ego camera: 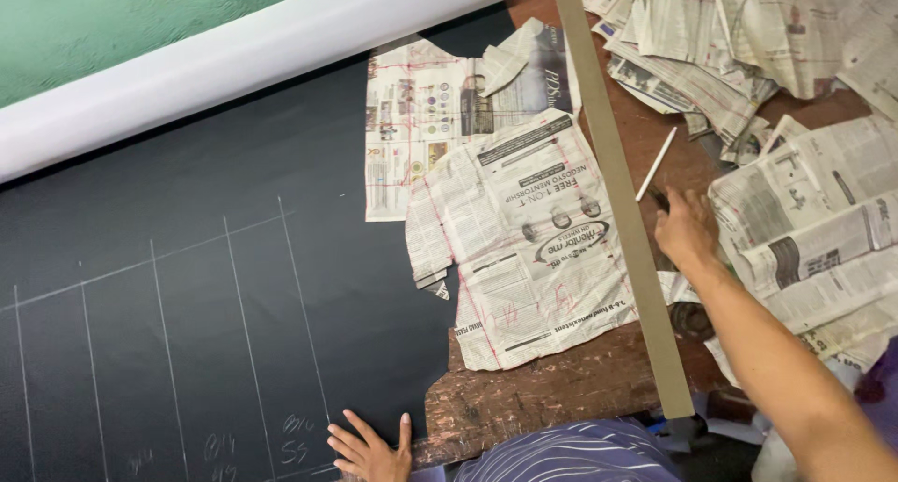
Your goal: The person marks straight vertical lines on a large dark fabric sheet laid on a workbench, using a long straightedge strip and a white marker, writing size labels beside the lines. The person then picks up scissors and cuts along the marked lines, steadying the fabric with the other hand.
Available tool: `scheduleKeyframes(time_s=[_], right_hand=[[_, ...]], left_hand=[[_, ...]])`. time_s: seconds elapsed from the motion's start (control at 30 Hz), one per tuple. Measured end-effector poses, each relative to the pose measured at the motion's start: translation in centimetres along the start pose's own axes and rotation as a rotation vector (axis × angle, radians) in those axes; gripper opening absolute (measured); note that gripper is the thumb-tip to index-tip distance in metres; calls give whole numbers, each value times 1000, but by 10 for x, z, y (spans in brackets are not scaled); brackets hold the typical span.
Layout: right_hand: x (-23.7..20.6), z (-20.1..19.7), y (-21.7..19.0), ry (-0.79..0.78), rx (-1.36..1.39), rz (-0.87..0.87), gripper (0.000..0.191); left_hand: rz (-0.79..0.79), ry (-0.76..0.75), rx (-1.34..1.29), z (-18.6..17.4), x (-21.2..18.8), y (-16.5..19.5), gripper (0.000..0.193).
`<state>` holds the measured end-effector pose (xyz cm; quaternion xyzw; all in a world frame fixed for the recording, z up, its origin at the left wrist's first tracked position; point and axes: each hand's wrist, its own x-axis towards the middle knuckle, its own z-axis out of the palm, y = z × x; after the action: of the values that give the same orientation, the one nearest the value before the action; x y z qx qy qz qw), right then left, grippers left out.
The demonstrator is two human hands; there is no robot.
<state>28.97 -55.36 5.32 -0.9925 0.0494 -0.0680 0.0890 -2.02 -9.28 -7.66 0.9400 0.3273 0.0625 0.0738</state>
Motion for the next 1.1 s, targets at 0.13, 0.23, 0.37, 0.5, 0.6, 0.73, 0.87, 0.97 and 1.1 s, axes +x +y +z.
scheduleKeyframes(time_s=[0.13, 0.23, 0.37, 0.5, 0.6, 0.73, 0.87, 0.97, 1.1], right_hand=[[5, 0, 8, -29, 51, -26, 49], [3, -2, 19, -4, 77, -33, 37], [-15, -6, 46, 238, 149, -130, 19], [-44, 3, 67, 377, 267, -262, 21], [-66, 5, 72, 333, 380, -268, 21], [-99, 21, 22, 180, 446, -462, 9], [-165, 44, -68, -307, 531, -648, 38], [-207, 61, -128, -697, 400, -800, 51], [-238, 67, -164, -743, 240, -1000, 59]], left_hand=[[-14, -56, -18, 2, 0, -6, 121], [-26, -117, -35, 1, 1, -8, 122], [8, -197, -145, -2, 5, -11, 122], [2, -232, -142, -7, 7, -21, 120], [0, -207, -196, -10, 2, -28, 120], [-28, -222, -211, -15, -3, -32, 121], [-64, -241, -217, -20, -8, -37, 117], [-61, -255, -228, -25, -10, -46, 113], [-16, -272, -252, -23, -12, -51, 114]])
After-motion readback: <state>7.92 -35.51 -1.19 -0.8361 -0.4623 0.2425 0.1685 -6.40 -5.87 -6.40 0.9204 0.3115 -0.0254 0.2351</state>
